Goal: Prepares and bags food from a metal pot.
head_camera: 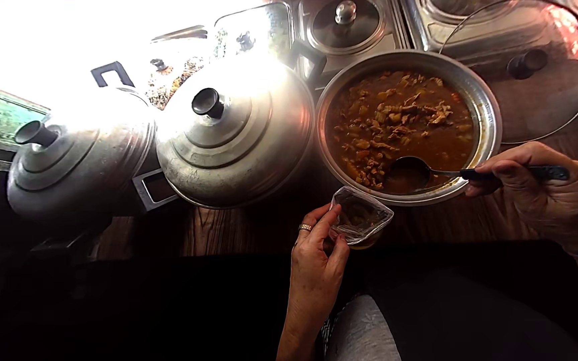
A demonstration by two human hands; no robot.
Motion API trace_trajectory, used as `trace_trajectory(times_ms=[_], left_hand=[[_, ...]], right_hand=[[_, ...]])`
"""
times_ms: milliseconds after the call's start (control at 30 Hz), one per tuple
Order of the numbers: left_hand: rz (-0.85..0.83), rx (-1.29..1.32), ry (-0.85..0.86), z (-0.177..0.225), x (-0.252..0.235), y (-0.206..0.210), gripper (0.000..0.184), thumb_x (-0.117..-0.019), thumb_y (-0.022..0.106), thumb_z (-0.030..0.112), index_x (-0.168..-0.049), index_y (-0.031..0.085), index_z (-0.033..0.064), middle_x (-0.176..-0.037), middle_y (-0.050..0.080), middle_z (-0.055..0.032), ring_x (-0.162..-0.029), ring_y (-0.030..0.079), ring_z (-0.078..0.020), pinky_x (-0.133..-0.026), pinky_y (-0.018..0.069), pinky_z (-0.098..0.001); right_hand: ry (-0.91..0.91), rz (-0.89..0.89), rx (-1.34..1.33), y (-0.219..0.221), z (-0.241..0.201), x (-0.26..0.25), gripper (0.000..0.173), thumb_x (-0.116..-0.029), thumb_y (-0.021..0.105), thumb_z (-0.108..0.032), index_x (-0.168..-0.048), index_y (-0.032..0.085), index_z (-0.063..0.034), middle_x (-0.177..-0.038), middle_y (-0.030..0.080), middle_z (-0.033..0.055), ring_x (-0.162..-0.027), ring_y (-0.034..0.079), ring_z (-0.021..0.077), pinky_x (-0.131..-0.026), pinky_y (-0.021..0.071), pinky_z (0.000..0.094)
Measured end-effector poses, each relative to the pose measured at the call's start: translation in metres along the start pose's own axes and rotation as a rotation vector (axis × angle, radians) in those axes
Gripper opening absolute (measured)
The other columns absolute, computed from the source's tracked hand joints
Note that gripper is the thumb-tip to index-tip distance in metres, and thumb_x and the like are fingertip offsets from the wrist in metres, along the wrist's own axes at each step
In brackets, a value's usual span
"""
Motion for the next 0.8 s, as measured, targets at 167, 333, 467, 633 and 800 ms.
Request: trace_trajectory(times_ms=[167, 333, 467, 633, 800], left_hand=[[0.020, 0.066, 0.011, -0.001, 0.000, -0.001, 0.046, -0.0875, 0.060, -0.005, -0.133, 0.061, -0.0065, -0.132, 0.054, -0.0167, -0.079, 0.061, 0.0007, -0.065, 0.0538, -0.0122], [0.019, 0.113, 0.001, -0.001, 0.001, -0.002, 0.050, -0.0864, 0.061, -0.005, -0.137, 0.058, -0.0075, -0.134, 0.052, -0.0170, -0.077, 0.061, -0.0008, -0.064, 0.0555, -0.0142], [-0.028, 0.214, -0.023, 0.000, 0.001, -0.002, 0.051, -0.0863, 0.061, -0.005, -0.137, 0.056, -0.0080, -0.134, 0.052, -0.0157, -0.078, 0.061, -0.0018, -0.065, 0.0560, -0.0155], [-0.042, 0.443, -0.115, -0.001, -0.002, 0.000, 0.056, -0.0856, 0.062, -0.005, -0.140, 0.052, -0.0095, -0.133, 0.050, -0.0143, -0.081, 0.063, -0.0055, -0.067, 0.0584, -0.0200], [-0.052, 0.577, -0.169, -0.004, -0.006, 0.006, 0.058, -0.0856, 0.061, -0.007, -0.142, 0.047, -0.0112, -0.128, 0.053, -0.0135, -0.082, 0.064, -0.0063, -0.071, 0.0585, -0.0213]], right_hand=[[0.031, 0.031, 0.009, -0.002, 0.002, 0.001, 0.020, -0.1078, 0.053, -0.027, -0.103, 0.065, -0.0114, -0.087, 0.072, -0.0089, -0.074, 0.071, 0.0009, -0.070, 0.0624, 0.0193], [0.055, 0.063, 0.001, 0.004, -0.001, 0.002, 0.019, -0.1069, 0.055, -0.026, -0.101, 0.065, -0.0115, -0.086, 0.070, -0.0109, -0.073, 0.071, -0.0003, -0.068, 0.0623, 0.0188], [0.191, 0.141, -0.097, 0.007, 0.000, 0.001, 0.013, -0.1072, 0.052, -0.021, -0.102, 0.062, -0.0161, -0.086, 0.072, -0.0145, -0.070, 0.072, 0.0025, -0.065, 0.0642, 0.0216], [0.427, 0.338, -0.296, 0.001, 0.006, -0.006, 0.020, -0.1093, 0.044, -0.020, -0.099, 0.061, -0.0170, -0.077, 0.075, -0.0080, -0.056, 0.071, 0.0087, -0.052, 0.0628, 0.0251], [0.422, 0.352, -0.318, -0.005, -0.001, -0.012, 0.022, -0.1104, 0.041, -0.019, -0.100, 0.060, -0.0159, -0.075, 0.075, -0.0055, -0.056, 0.072, 0.0104, -0.050, 0.0628, 0.0263]])
Point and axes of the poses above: each hand's wrist, its own x-axis away from the middle knuckle, its own y-axis out of the palm, z = x × y, the point moved 2 cm from there along -x, towards the middle knuckle
